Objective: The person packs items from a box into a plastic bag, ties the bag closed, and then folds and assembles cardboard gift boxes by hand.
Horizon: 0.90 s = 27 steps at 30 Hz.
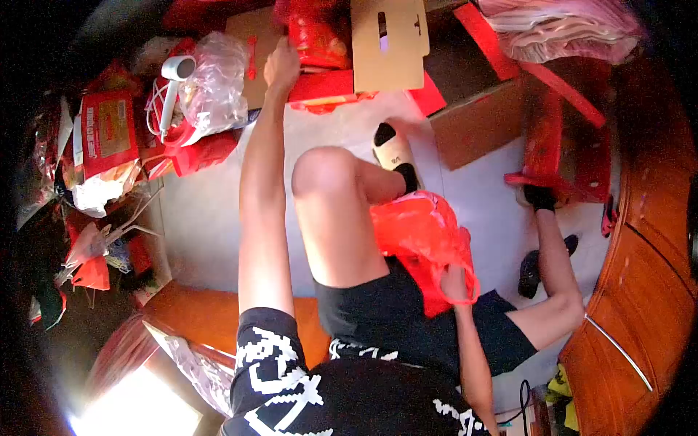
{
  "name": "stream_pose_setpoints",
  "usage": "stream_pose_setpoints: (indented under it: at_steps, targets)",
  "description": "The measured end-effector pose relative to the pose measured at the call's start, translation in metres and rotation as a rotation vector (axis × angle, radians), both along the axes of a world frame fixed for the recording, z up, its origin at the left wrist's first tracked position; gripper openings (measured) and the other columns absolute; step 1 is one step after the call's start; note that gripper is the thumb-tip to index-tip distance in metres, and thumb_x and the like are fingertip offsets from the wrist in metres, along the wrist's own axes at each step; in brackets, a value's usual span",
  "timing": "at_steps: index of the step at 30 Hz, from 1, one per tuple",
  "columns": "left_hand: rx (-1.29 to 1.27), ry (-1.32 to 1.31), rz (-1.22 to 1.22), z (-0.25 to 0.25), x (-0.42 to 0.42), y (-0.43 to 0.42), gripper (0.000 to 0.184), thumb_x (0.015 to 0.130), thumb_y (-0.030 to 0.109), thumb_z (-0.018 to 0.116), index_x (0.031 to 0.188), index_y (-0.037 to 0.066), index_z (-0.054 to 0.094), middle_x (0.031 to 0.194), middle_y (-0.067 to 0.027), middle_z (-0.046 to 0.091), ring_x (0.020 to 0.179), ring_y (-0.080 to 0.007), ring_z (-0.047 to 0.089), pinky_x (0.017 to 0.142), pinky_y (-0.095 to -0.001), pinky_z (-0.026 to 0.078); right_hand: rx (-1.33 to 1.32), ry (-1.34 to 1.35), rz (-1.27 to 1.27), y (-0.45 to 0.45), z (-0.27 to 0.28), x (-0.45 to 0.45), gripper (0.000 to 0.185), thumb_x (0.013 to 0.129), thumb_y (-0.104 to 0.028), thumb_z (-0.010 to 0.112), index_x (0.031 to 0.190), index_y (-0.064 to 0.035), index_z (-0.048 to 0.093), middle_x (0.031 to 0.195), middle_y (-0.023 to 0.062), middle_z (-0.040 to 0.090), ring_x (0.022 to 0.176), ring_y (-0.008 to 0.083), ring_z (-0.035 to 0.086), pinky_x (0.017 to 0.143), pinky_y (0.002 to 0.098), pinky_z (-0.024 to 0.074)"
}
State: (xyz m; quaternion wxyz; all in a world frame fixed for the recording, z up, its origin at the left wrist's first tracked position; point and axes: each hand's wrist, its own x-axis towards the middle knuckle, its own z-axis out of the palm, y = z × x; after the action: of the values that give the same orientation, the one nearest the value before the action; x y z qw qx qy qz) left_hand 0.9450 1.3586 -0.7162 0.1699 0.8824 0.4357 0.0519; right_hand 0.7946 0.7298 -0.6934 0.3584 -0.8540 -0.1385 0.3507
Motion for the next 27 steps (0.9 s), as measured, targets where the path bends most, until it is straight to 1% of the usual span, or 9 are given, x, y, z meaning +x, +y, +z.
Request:
stream_pose_setpoints:
  at_steps: [5, 7, 10, 11, 12, 16, 18, 25, 27]
  targets:
    - [0.049, -0.415, -0.565, 0.067, 0.042, -0.053, 0.031, 0.102, 0.033, 0.049, 0.116, 0.008, 0.06, 0.101, -0.0264, 0.066, 0.096, -0.0464, 0.063, 0.079, -0.054, 0.052, 0.118, 0.094, -0.32, 0.025, 0.004, 0.022, 0.038, 0.098, -0.018, 0.059, 0.131, -0.0006, 0.058, 0.131, 0.02, 0.062, 0.121, 0.0315, 0.06, 0.099, 0.0384, 0.0475]
    - [0.016, -0.513, -0.77, 0.133, 0.043, -0.115, 0.036, 0.099, 0.024, 0.057, 0.131, 0.006, 0.057, 0.1, -0.0222, 0.068, 0.094, -0.0433, 0.065, 0.075, -0.0463, 0.054, 0.228, 0.21, -0.462, 0.017, 0.024, 0.039, 0.049, 0.101, -0.03, 0.058, 0.14, -0.0016, 0.052, 0.141, 0.0175, 0.055, 0.127, 0.0296, 0.055, 0.105, 0.0379, 0.0438]
    - [0.084, -0.501, -1.211, 0.225, 0.01, -0.219, 0.036, 0.075, 0.014, 0.072, 0.109, 0.009, 0.065, 0.102, -0.0104, 0.07, 0.089, -0.0284, 0.072, 0.071, -0.0391, 0.058, 0.81, 0.37, -0.61, 0.044, 0.1, 0.085, 0.059, 0.102, -0.041, 0.056, 0.146, -0.0032, 0.045, 0.146, 0.0142, 0.051, 0.133, 0.0255, 0.05, 0.112, 0.0385, 0.0389]
    - [0.206, -0.61, -1.337, 0.234, -0.01, -0.267, 0.038, 0.077, 0.016, 0.067, 0.114, 0.014, 0.059, 0.088, -0.006, 0.066, 0.078, -0.0288, 0.07, 0.063, -0.0394, 0.057, 1.063, 0.394, -0.619, 0.051, 0.127, 0.092, 0.059, 0.102, -0.041, 0.055, 0.147, -0.0042, 0.044, 0.145, 0.0133, 0.051, 0.134, 0.0242, 0.049, 0.113, 0.0385, 0.0382]
    - [0.139, -0.376, -1.395, 0.26, -0.027, -0.298, 0.028, 0.077, 0.017, 0.066, 0.103, 0.011, 0.056, 0.082, -0.008, 0.063, 0.073, -0.0273, 0.069, 0.06, -0.0405, 0.056, 1.104, 0.297, -0.592, 0.049, 0.139, 0.098, 0.059, 0.102, -0.042, 0.055, 0.147, -0.0051, 0.043, 0.144, 0.012, 0.052, 0.132, 0.0232, 0.05, 0.111, 0.0391, 0.0392]
    - [-0.022, -0.406, -1.534, 0.229, -0.07, -0.397, 0.024, 0.08, 0.021, 0.063, 0.097, 0.01, 0.051, 0.084, -0.0062, 0.056, 0.076, -0.0246, 0.065, 0.067, -0.039, 0.053, 0.827, 0.139, -0.594, 0.055, 0.203, 0.126, 0.057, 0.101, -0.038, 0.059, 0.146, -0.0076, 0.043, 0.136, 0.0084, 0.056, 0.123, 0.0183, 0.055, 0.106, 0.0386, 0.0428]
    - [-0.078, -0.37, -1.489, 0.2, -0.074, -0.424, 0.021, 0.081, 0.022, 0.062, 0.095, 0.009, 0.053, 0.084, -0.0075, 0.06, 0.077, -0.0273, 0.066, 0.067, -0.041, 0.053, 0.724, 0.178, -0.812, 0.034, 0.157, 0.127, 0.046, 0.1, -0.022, 0.061, 0.139, -0.0032, 0.046, 0.135, 0.008, 0.054, 0.12, 0.0173, 0.053, 0.104, 0.0354, 0.043]
    - [-0.394, -0.225, -1.658, 0.145, -0.103, -0.448, 0.025, 0.095, 0.035, 0.058, 0.099, 0.01, 0.059, 0.083, -0.0093, 0.065, 0.08, -0.0309, 0.068, 0.072, -0.046, 0.053, 0.711, 0.16, -0.9, -0.01, 0.084, 0.068, 0.039, 0.103, -0.018, 0.057, 0.137, -0.0036, 0.048, 0.135, 0.0079, 0.056, 0.12, 0.0171, 0.054, 0.104, 0.0357, 0.0425]
    - [-0.426, -0.236, -1.544, 0.152, -0.106, -0.428, 0.024, 0.09, 0.031, 0.062, 0.1, 0.009, 0.059, 0.09, -0.0118, 0.064, 0.085, -0.033, 0.066, 0.074, -0.0462, 0.053, 0.666, 0.093, -0.891, -0.022, 0.08, 0.072, 0.038, 0.103, -0.019, 0.057, 0.137, -0.0031, 0.049, 0.131, 0.0081, 0.058, 0.117, 0.0168, 0.056, 0.102, 0.0353, 0.0446]
